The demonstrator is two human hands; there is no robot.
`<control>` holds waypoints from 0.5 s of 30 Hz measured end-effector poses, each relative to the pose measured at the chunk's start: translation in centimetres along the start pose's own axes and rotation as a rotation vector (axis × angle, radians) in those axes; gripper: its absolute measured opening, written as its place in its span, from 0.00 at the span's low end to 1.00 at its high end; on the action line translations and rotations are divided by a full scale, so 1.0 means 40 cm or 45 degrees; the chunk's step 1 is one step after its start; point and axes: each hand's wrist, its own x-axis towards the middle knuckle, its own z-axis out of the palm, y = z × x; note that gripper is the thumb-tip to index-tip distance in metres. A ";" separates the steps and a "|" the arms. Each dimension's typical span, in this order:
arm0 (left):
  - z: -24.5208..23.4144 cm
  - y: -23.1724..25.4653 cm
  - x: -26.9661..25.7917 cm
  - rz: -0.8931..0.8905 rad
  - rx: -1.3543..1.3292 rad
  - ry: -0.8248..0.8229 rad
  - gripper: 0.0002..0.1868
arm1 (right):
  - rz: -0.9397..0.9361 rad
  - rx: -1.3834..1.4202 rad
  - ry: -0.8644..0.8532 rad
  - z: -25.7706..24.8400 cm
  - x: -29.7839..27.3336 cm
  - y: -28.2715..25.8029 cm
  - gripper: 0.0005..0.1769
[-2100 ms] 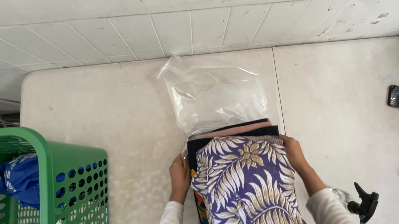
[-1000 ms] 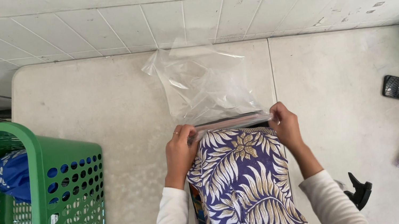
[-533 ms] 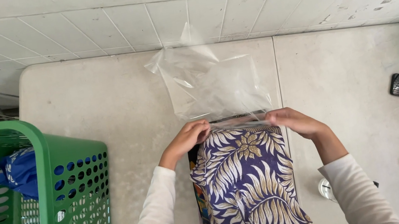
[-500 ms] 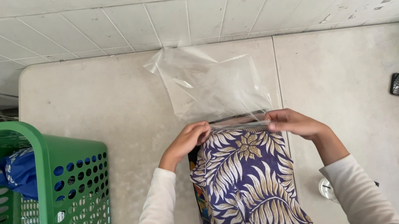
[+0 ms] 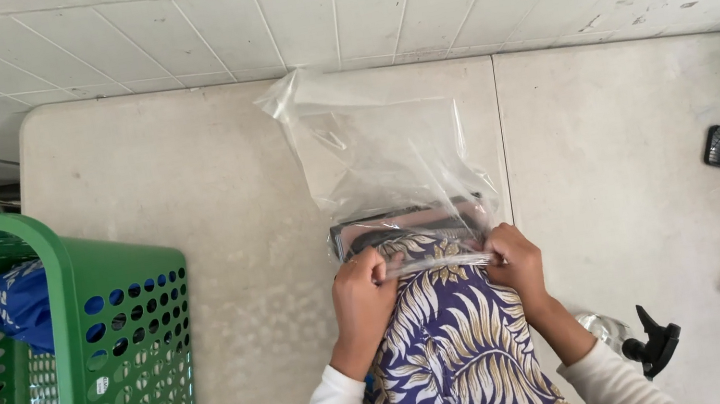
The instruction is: The person packs folded clothes into a plastic bag by hand, sprays the bag with a liquid from a bottle, and secures it with tape.
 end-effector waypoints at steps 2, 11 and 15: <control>-0.007 0.007 -0.017 0.243 0.260 0.269 0.25 | -0.105 0.131 0.193 -0.011 -0.005 -0.025 0.12; -0.193 0.124 0.057 -0.193 -0.296 -0.812 0.24 | 0.631 0.944 -0.992 -0.281 0.185 -0.164 0.15; -0.084 0.095 -0.020 -0.213 -0.047 -0.491 0.27 | 0.675 0.745 -0.798 -0.229 0.118 -0.188 0.17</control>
